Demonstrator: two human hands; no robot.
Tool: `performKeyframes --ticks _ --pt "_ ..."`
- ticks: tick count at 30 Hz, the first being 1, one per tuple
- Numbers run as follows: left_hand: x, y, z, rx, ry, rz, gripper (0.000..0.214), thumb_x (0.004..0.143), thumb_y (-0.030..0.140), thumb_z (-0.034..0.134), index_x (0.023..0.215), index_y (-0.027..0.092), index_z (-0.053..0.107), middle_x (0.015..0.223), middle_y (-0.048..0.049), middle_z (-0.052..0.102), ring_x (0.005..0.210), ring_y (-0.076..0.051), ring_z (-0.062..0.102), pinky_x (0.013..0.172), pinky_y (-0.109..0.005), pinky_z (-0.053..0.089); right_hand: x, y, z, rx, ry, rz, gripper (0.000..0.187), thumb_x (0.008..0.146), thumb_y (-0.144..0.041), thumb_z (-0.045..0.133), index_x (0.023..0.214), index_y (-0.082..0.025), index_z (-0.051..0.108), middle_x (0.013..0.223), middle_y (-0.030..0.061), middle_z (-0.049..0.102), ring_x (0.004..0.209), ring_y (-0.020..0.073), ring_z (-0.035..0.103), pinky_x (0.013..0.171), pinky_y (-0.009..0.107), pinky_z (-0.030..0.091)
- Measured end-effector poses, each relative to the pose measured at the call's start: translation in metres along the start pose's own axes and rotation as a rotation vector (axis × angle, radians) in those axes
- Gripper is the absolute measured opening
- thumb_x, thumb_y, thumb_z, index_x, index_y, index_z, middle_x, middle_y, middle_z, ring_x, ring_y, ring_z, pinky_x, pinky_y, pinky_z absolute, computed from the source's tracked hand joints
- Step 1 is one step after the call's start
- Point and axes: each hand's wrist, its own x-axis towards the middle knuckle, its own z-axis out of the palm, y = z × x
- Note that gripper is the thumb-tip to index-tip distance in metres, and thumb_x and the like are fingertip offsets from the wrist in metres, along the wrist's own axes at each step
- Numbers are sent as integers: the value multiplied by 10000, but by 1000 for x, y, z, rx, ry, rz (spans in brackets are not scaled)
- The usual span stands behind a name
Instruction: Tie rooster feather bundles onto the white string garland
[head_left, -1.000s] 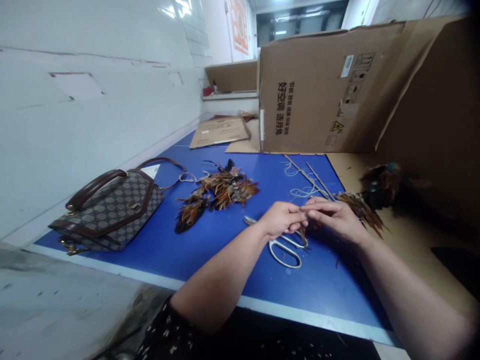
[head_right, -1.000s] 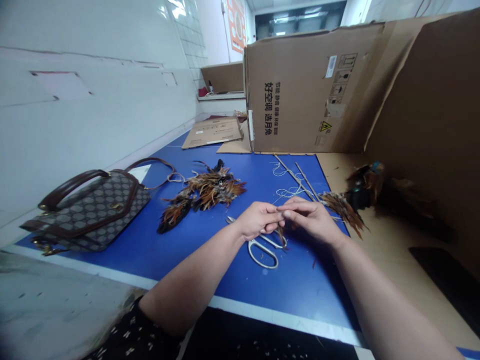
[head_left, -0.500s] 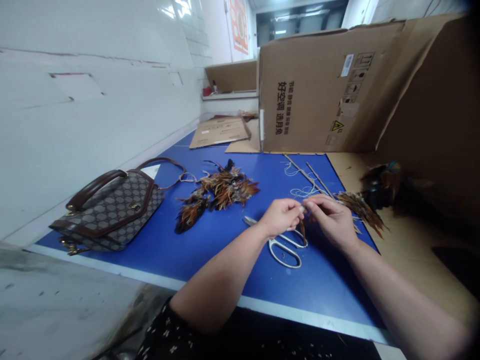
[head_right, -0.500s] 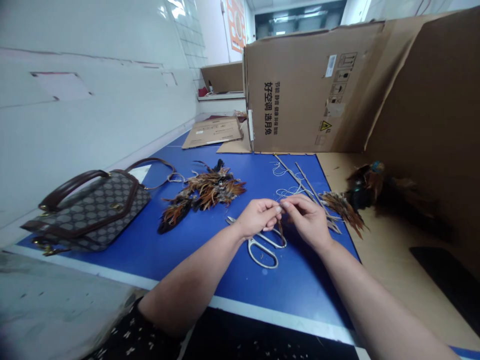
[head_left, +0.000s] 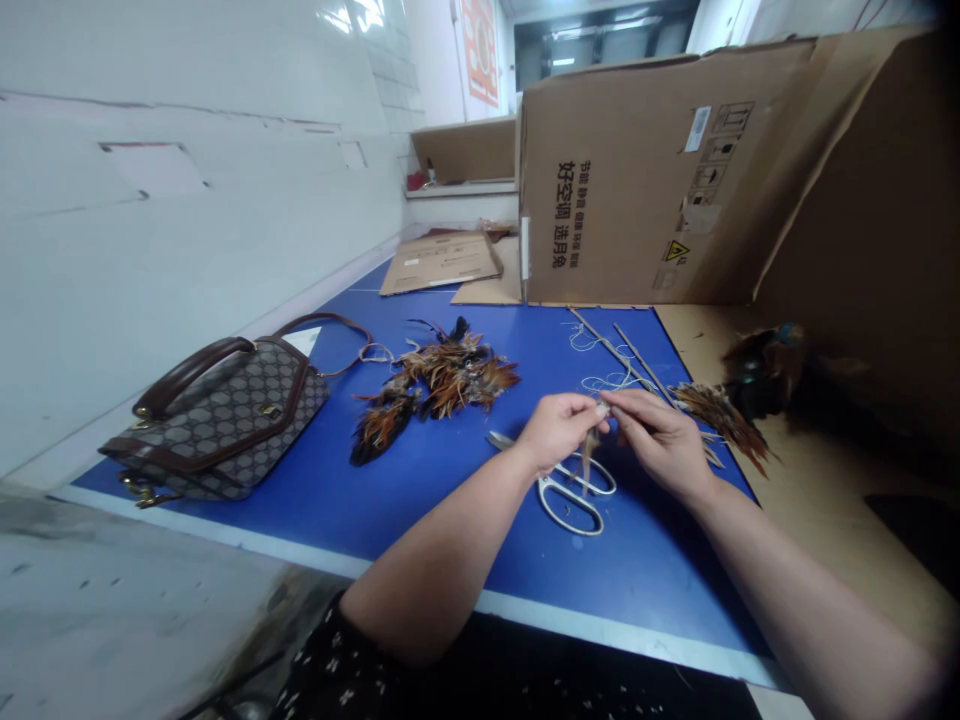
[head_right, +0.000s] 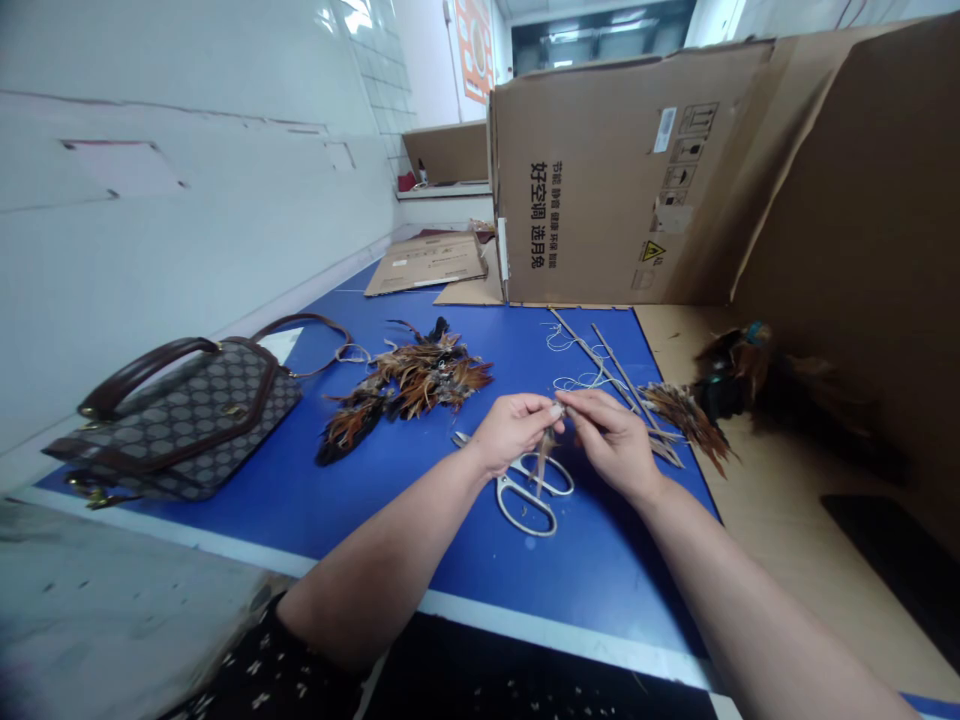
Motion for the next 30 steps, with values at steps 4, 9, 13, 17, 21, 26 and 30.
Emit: performKeyframes --ticks 4,9,13,17,21,26,30 --pt "2 -1 -2 247 42 163 333 893 454 704 828 132 761 764 -48 661 675 -121 560 662 -256 446 0 -1 0 50 -15 35 290 995 -383 639 1223 -288 790 1225 104 722 821 186 677 606 302 578" --pt "3 3 -3 356 238 417 127 878 307 752 916 217 833 1209 -112 682 1198 -246 599 1114 -400 421 1 -13 2 304 -61 235 541 976 -451 670 1494 -319 583 1436 107 636 640 102 612 635 327 603" --pt "3 3 -1 232 238 363 138 876 318 775 967 244 846 1417 -106 604 1339 -266 538 1202 -439 359 1 -15 6 444 -61 304 625 936 -477 724 1509 -289 555 1248 103 712 656 130 617 649 345 602" --pt "2 -5 5 10 126 263 181 864 339 785 972 206 845 1407 -130 611 1293 -261 587 1096 -390 480 -1 -11 7 505 -111 333 496 946 -449 727 1392 -248 647 854 21 686 634 141 595 630 312 551" --pt "4 -11 10 -149 73 207 225 840 371 800 960 186 839 1382 -146 635 1249 -264 612 985 -370 542 0 -8 5 514 -145 345 271 929 -455 746 1036 -206 732 803 6 642 598 117 545 588 273 502" --pt "3 -6 9 -186 47 256 196 843 357 808 947 194 841 1287 -133 701 1314 -251 582 1146 -411 437 2 -6 0 516 -160 404 305 881 -468 795 861 -182 689 786 10 641 542 88 500 495 228 431" --pt "-2 4 6 -163 -38 239 207 867 374 794 943 187 843 1256 -127 703 1272 -242 608 1132 -397 455 2 -7 -4 614 -211 466 322 862 -471 809 824 -177 682 731 -1 599 536 97 535 489 232 468"
